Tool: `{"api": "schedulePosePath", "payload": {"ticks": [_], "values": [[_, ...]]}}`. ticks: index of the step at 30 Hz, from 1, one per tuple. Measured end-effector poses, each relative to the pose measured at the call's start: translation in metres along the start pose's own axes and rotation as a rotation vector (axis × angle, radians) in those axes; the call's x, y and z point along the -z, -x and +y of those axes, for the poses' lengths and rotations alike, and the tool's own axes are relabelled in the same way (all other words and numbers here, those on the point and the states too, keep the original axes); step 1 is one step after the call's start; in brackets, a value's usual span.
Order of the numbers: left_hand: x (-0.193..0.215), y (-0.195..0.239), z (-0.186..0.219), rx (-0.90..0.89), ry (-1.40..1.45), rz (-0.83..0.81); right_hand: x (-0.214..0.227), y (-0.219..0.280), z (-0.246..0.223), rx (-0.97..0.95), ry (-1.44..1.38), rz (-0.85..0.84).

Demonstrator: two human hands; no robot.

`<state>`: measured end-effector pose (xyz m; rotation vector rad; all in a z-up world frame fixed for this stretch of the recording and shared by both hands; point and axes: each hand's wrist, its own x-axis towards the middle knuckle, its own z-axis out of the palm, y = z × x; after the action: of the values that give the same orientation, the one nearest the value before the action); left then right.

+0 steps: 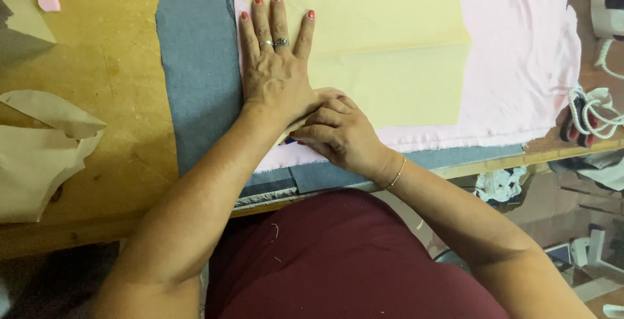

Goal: Tracing a paper pattern onto pink fabric with a pen and then cutting the fabric with scissors.

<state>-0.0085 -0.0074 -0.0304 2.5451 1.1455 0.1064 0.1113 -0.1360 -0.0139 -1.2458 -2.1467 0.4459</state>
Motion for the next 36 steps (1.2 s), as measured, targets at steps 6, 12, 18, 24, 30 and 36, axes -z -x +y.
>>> {"api": "schedulePosePath", "payload": {"ticks": [6,12,18,24,30,36], "values": [[0.004,0.001,0.001,-0.007,0.003,0.02,-0.003,-0.004,-0.002,-0.001,-0.005,0.033],[0.004,0.003,0.0,-0.038,-0.003,0.038,0.001,-0.001,-0.001,-0.045,0.068,-0.056],[0.007,0.003,0.0,-0.034,0.014,0.012,0.016,0.01,0.005,-0.131,0.08,-0.046],[0.008,0.004,0.001,-0.041,0.027,0.022,0.027,0.021,0.009,-0.165,0.055,-0.067],[0.007,0.003,0.002,-0.023,0.007,0.001,0.034,0.03,0.008,-0.222,0.066,-0.068],[0.006,0.003,0.002,-0.026,0.017,0.021,0.038,0.045,0.008,-0.262,0.069,-0.07]]}}
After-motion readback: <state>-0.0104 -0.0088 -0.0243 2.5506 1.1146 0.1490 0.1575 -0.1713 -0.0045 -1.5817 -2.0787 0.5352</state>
